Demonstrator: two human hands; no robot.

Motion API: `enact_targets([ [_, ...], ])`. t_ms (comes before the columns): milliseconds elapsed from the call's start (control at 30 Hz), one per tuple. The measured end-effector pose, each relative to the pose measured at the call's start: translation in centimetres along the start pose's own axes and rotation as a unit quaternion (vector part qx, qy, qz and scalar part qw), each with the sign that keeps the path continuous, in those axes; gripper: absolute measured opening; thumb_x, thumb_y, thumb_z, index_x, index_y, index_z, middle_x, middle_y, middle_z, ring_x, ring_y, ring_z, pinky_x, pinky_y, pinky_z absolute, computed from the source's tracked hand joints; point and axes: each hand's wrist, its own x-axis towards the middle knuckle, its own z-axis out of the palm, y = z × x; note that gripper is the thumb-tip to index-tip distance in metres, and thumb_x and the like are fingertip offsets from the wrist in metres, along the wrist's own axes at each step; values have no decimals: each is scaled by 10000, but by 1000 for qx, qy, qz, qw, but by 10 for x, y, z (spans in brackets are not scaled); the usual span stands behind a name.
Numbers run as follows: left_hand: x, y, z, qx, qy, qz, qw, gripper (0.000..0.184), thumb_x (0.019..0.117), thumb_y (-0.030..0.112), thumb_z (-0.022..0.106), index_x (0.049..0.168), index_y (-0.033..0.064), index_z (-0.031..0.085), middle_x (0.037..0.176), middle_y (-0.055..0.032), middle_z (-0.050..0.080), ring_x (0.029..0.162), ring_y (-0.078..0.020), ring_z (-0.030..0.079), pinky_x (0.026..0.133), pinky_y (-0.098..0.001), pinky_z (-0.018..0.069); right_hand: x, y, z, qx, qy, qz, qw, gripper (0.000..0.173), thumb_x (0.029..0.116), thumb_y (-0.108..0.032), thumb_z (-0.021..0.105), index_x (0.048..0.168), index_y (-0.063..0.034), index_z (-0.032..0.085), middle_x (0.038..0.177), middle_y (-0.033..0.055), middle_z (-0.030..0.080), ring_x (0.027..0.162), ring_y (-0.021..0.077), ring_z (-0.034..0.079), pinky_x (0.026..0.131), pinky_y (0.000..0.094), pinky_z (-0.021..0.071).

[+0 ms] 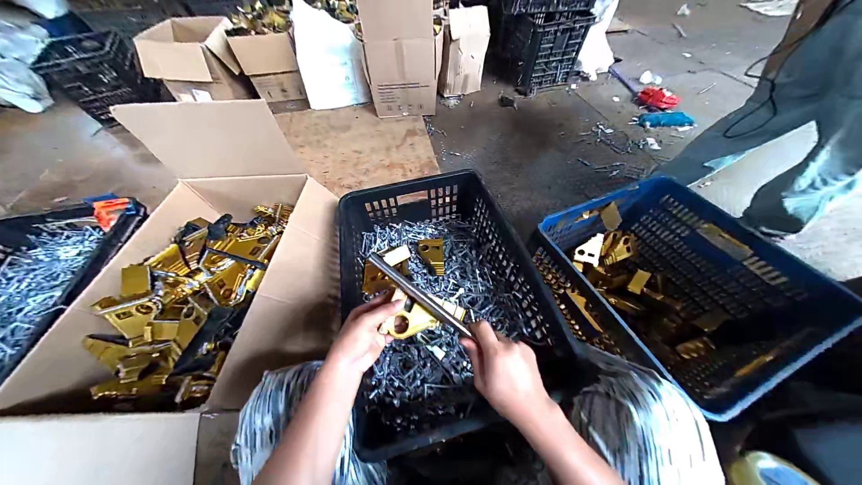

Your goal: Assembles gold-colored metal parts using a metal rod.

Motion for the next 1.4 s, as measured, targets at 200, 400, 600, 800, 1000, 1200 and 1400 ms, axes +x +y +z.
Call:
enact_targets([
  [200,3,-2,-2,-2,-8,-2,1000,272,1014,53,549,1271,-15,609,1010,-116,700,823,-168,691,744,-325,602,4,2,16,4,10,-11,1000,378,1053,-360,449,963,-68,670,627,73,623,496,259,641,410,430,493],
  [400,10,-23,1,236,4,203,950,486,850,121,761,1295,-27,634,1115,-84,739,998,-133,715,899,-316,600,31,9,6,317,-8,88,944,237,1047,-183,495,1101,2,635,801,8,658,646,43,616,591,218,544],
  [600,4,-58,27,497,21,493,714,346,857,114,709,1199,71,748,1205,-87,733,1164,-214,686,1028,-392,551,31,9,29,406,-37,145,901,246,939,-264,708,1002,-33,653,657,-75,521,535,-19,452,501,162,393],
  [800,-10,-40,18,263,-23,193,945,992,888,546,704,1618,66,234,1647,-158,287,1485,-254,354,1149,-447,419,28,21,31,224,94,15,970,213,954,-188,656,871,2,706,741,65,669,640,59,598,608,201,514],
  [1000,-17,-23,30,-187,-19,-121,975,283,1099,212,385,1234,11,531,1044,-195,695,914,-320,722,779,-476,628,30,12,40,245,82,-63,964,195,959,-162,618,953,9,712,811,88,706,719,90,657,677,216,555],
  [1200,1,-26,22,-179,-3,17,984,522,913,-73,645,1371,-26,398,1185,-235,648,1043,-323,699,901,-440,609,30,12,31,202,-51,111,972,363,1001,-359,617,1137,-32,695,687,-6,610,541,64,531,517,253,481],
  [1400,8,-29,23,-83,86,117,986,728,772,-88,759,1404,-11,406,1175,-189,643,1000,-263,704,862,-407,629,20,-7,-2,145,103,-32,984,411,1109,-336,326,1111,-1,564,750,52,557,592,80,537,538,229,492],
])
